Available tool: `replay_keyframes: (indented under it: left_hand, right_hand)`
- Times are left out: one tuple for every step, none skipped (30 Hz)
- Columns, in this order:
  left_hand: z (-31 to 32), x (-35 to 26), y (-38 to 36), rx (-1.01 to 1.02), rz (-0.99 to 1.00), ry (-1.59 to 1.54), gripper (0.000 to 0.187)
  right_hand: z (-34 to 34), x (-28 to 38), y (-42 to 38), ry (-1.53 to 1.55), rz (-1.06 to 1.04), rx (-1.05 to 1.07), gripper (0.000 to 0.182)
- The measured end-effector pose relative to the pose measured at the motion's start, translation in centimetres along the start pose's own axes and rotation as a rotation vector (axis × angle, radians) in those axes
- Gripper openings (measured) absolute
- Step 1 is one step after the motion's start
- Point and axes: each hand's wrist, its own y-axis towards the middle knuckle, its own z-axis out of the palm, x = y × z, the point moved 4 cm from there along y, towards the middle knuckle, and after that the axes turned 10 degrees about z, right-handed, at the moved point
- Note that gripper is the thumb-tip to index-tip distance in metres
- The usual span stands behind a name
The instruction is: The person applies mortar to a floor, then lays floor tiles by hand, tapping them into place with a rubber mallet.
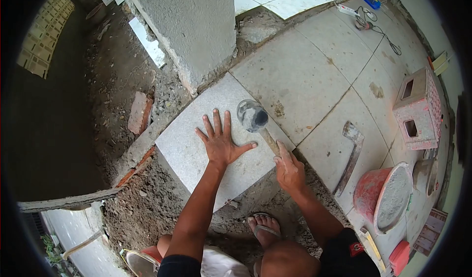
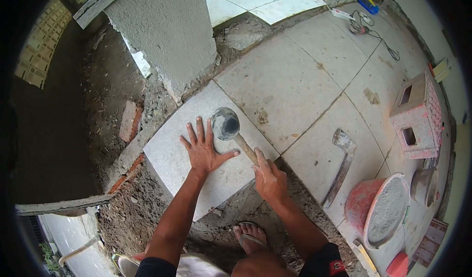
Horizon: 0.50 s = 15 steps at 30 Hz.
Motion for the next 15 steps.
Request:
replay_keyframes:
  left_hand:
    - [-0.1, -0.1, -0.3, 0.004, 0.005, 0.000, 0.149]
    - [-0.1, -0.1, -0.3, 0.004, 0.003, -0.009, 0.149]
    - [-0.1, -0.1, 0.0, -0.004, 0.007, -0.012, 0.149]
    - [-0.1, -0.1, 0.0, 0.000, 0.009, -0.014, 0.149]
    - [-0.1, -0.1, -0.1, 0.010, 0.014, -0.013, 0.149]
    - [-0.2, -0.1, -0.1, 0.002, 0.016, 0.004, 0.149]
    - [0.1, -0.1, -0.5, 0.020, 0.024, 0.001, 0.149]
    - [-0.2, -0.1, -0.6, 0.019, 0.012, -0.009, 0.148]
    - [-0.4, -0.3, -0.2, 0.006, 0.008, -0.019, 0.147]
    - [-0.3, -0.4, -0.2, -0.011, 0.007, -0.032, 0.145]
    - [0.0, -0.5, -0.3, -0.003, 0.033, -0.041, 0.145]
    - [0.2, -0.3, -0.3, 0.020, 0.011, -0.036, 0.146]
    - [0.5, -0.2, 0.0, 0.036, -0.016, -0.028, 0.148]
    - [0.2, -0.3, -0.1, 0.023, -0.008, 0.005, 0.142]
    - [0.3, -0.4, -0.5, 0.038, -0.002, 0.006, 0.142]
  right_hand:
    - [0.3, -0.3, -0.5, 0.002, 0.009, 0.005, 0.056]
    - [0.7, -0.8, -0.2, -0.113, 0.023, 0.036, 0.057]
    - [0.8, -1.2, 0.1, -0.232, 0.034, 0.068, 0.057]
    - [0.6, -1.4, 0.1, -0.235, 0.033, 0.064, 0.057]
    - [0.3, -0.7, 0.1, -0.154, 0.016, 0.038, 0.057]
    - [0.2, -0.4, 0.3, -0.073, -0.003, 0.011, 0.057]
    - [0.4, -0.4, -0.1, -0.075, 0.016, 0.015, 0.057]
    - [0.4, -0.5, -0.4, -0.052, 0.019, 0.024, 0.058]
    - [0.3, -0.6, -0.3, -0.034, 0.016, 0.020, 0.058]
    - [0.3, -0.9, -0.1, -0.046, 0.035, 0.003, 0.058]
    - [0.7, -1.2, 0.0, -0.092, 0.052, 0.030, 0.058]
    - [0.9, -1.3, 0.0, -0.135, 0.068, 0.057, 0.057]
    - [0.9, -1.3, 0.2, -0.144, 0.079, 0.041, 0.057]
    - [0.8, -0.9, 0.2, -0.094, 0.070, 0.042, 0.057]
    - [1.0, -0.5, -0.3, -0.040, 0.067, 0.050, 0.056]
